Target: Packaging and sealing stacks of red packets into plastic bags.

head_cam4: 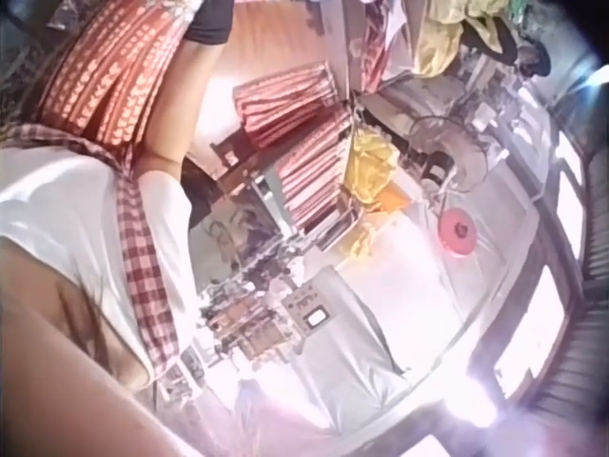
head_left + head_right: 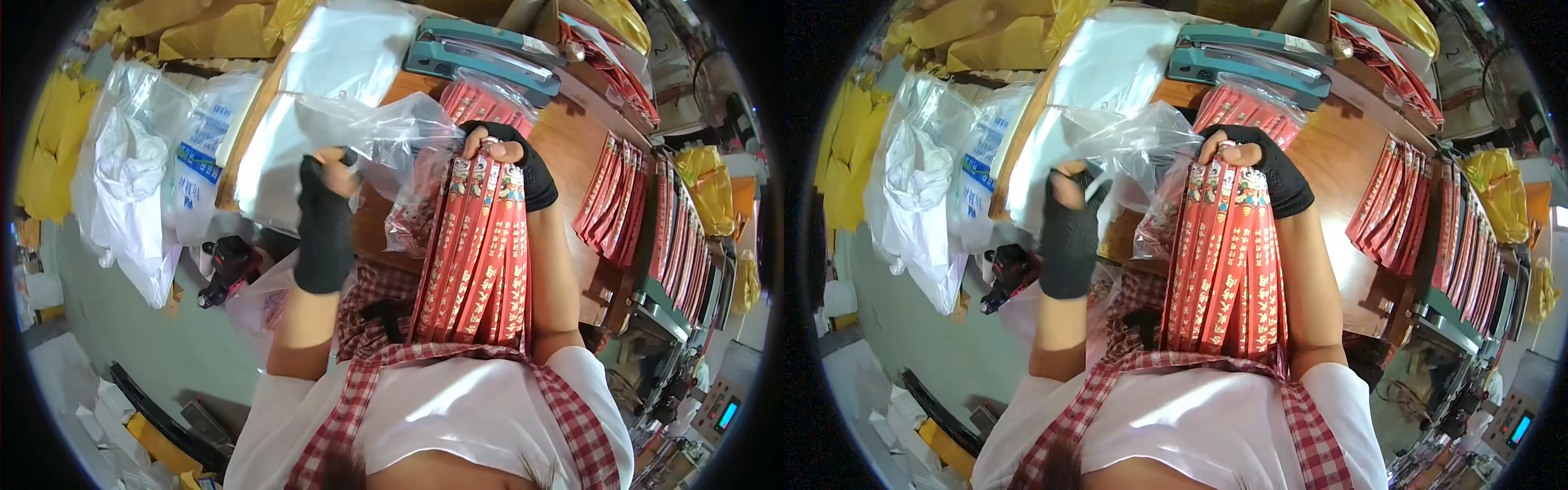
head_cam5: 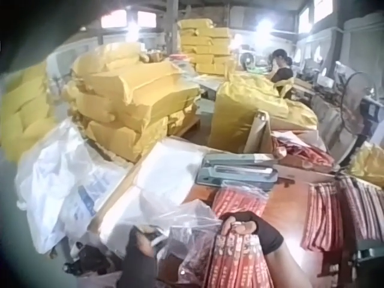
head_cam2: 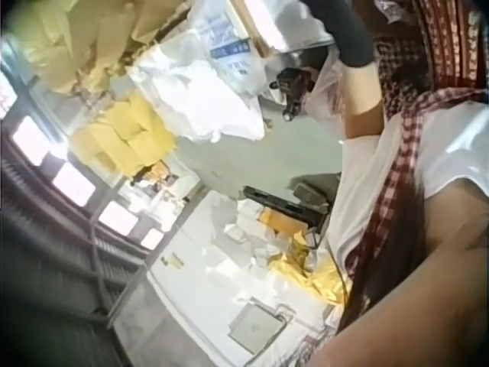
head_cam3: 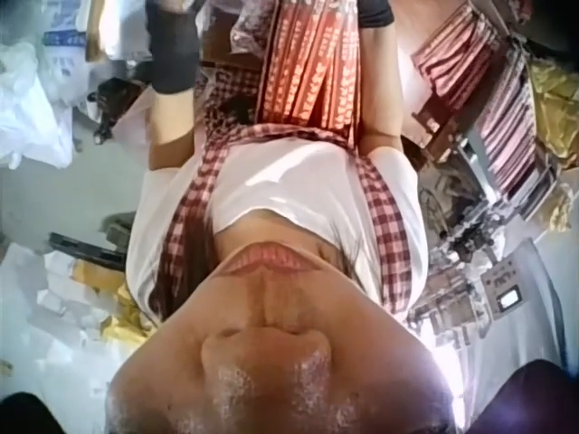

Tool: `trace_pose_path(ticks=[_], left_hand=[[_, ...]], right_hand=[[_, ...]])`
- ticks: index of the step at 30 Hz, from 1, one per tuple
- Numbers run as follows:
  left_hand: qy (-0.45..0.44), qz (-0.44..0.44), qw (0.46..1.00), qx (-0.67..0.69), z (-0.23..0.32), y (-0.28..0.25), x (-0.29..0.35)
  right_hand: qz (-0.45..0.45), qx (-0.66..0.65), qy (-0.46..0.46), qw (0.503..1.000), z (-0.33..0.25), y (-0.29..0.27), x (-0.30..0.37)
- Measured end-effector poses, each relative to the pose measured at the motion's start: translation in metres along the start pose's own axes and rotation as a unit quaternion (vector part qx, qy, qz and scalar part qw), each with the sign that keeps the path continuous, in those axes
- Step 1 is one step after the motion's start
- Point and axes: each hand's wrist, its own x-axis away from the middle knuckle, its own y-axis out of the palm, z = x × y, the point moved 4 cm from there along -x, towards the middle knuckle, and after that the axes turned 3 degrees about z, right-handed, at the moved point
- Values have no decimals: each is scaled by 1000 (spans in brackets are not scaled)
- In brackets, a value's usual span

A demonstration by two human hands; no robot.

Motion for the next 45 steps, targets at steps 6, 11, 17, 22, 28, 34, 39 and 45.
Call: trace_pose_path(ticks=[6,11,17,22,28,34,39,45], left_hand=[[83,61,994,-47,22,46,-13],[315,22,848,-426,26,111,-6],[317,-229,814,-429,12,196,43],[373,-289,761,-445,14,231,66],[417,-375,664,-495,-6,248,119],[287,-308,827,-372,-38,210,124],[228,-289,873,-319,-47,219,107],[164,-337,842,-389,-95,177,102]], right_hand=[[-12,-16,8,1000,-2,6,16],[14,-174,-148,974,2,-45,76],[-14,-68,-219,973,-30,-40,109],[-100,-208,-178,957,-15,-50,107],[-4,-279,-295,914,-37,-40,144],[84,-76,-477,871,-22,-109,135],[166,-428,-161,874,15,-59,169],[370,233,-86,895,147,-107,217]])
